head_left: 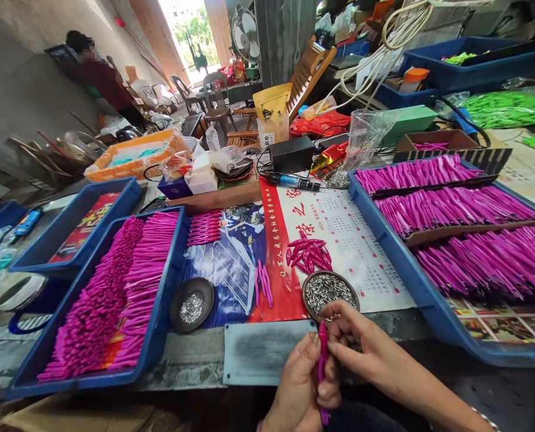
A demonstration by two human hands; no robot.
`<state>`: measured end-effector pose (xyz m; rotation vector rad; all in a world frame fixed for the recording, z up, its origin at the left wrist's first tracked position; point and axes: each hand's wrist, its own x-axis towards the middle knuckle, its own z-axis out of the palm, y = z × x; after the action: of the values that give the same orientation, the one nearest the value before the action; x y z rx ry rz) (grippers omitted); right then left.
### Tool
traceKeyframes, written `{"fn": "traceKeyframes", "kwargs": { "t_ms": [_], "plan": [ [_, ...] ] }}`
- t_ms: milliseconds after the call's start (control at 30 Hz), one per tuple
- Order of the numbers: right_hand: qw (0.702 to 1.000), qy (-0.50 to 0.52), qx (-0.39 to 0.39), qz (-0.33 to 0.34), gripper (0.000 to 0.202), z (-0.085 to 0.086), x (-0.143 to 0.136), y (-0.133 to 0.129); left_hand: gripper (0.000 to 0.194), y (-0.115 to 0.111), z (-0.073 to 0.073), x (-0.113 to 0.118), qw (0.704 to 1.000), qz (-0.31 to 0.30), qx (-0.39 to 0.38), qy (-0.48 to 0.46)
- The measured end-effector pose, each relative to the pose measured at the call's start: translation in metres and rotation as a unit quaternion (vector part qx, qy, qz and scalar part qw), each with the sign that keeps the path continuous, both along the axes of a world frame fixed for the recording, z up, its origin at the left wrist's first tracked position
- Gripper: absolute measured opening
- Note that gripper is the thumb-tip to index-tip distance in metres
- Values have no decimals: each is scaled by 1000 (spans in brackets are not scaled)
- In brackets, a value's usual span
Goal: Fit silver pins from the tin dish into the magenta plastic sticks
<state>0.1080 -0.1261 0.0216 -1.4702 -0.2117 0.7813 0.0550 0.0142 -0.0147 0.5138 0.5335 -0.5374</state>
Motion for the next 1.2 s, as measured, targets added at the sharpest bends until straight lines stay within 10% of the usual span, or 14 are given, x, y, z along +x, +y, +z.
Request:
{"fn": "traceKeyframes", "kwargs": {
  "t_ms": [1200],
  "plan": [
    [977,184,81,-68,32,-25,9,8,21,6,12,11,984,-19,-140,106]
  ]
}}
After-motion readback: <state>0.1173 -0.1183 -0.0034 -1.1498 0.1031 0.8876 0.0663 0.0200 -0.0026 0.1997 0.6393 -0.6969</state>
